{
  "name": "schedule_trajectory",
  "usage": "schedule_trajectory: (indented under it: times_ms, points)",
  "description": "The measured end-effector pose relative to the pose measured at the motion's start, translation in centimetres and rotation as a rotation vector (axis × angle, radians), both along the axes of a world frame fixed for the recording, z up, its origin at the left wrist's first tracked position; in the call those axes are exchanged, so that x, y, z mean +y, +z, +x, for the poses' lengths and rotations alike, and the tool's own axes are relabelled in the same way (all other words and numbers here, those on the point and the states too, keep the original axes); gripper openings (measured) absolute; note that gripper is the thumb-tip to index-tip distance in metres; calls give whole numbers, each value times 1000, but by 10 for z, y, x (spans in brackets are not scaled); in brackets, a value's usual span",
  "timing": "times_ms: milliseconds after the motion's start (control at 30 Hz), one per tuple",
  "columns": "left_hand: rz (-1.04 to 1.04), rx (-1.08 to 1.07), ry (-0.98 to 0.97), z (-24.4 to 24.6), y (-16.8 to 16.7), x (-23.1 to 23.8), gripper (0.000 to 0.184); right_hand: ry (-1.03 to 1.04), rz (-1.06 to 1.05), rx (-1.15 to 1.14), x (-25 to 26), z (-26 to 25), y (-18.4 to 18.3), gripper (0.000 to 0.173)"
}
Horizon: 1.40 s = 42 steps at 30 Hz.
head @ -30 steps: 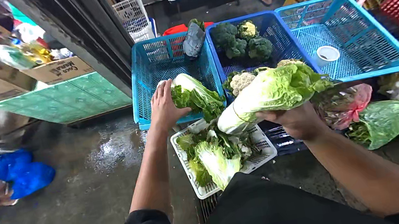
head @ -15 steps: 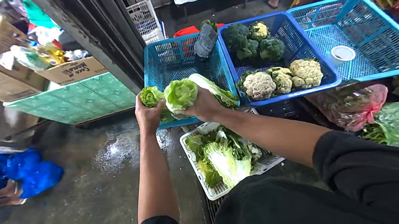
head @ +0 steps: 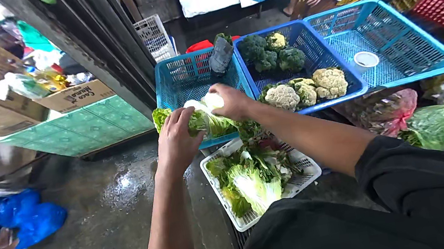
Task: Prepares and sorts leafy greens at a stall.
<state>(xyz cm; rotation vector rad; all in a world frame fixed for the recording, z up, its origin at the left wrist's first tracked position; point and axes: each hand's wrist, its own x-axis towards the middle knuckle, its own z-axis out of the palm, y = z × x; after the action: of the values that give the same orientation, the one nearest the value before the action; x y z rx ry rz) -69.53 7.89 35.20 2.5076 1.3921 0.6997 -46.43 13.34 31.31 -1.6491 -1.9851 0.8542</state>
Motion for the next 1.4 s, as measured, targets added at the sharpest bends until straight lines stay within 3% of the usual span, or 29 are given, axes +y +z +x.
schedule_trajectory:
  times_ms: [100,167,233,333,367,467,567,633,700,767,800,833,933,1033,1133,1233,1333,1400]
  points:
    - [-32,33,34,-2,3,-5,69,-243,-253,-167,11,9,-9,109]
    - [-32,67,44,2,5,-3,76,-260,-419,-149,12,7,-18,115]
    - [-36,99,39,9,7,-1,81,-232,-479,-116,14,11,-24,95]
    - [-8,131,45,16,13,-2,83,-180,-493,-132,23,23,-17,47]
    - [11,119,45,19,17,-4,84,-173,-514,-113,24,29,-15,41]
    - [136,-67,-5,37,35,-24,72,-227,-550,53,24,53,-13,38]
    - [199,-488,-68,66,36,-55,44,-268,-504,287,-3,78,2,43]
    - [57,-749,-19,92,21,-72,48,-240,-366,490,-39,101,13,50]
    - [-218,-942,51,121,-3,-83,77,-167,-223,612,-87,126,25,58]
    - [-468,-1094,33,155,-26,-97,108,-100,-126,569,-141,150,35,66]
    - [-560,-1155,12,177,-34,-109,113,-68,-81,504,-168,161,35,68]
    - [-629,-1209,9,204,-39,-125,105,-43,-43,431,-194,171,32,70]
    - [-753,-1307,112,284,-58,-168,59,-29,55,219,-255,212,5,75]
    - [-907,-1283,144,350,-93,-205,50,-182,-42,260,-306,274,-31,92]
    - [-1142,-1249,148,419,-126,-245,52,-287,-298,380,-357,349,-67,116]
    - [-1355,-1098,79,492,-173,-281,48,-374,-500,563,-415,416,-118,106]
    - [-1548,-610,-166,539,-250,-291,50,-593,-658,727,-476,469,-165,83]
    - [-1644,-303,-216,563,-298,-288,50,-727,-804,693,-521,505,-198,74]
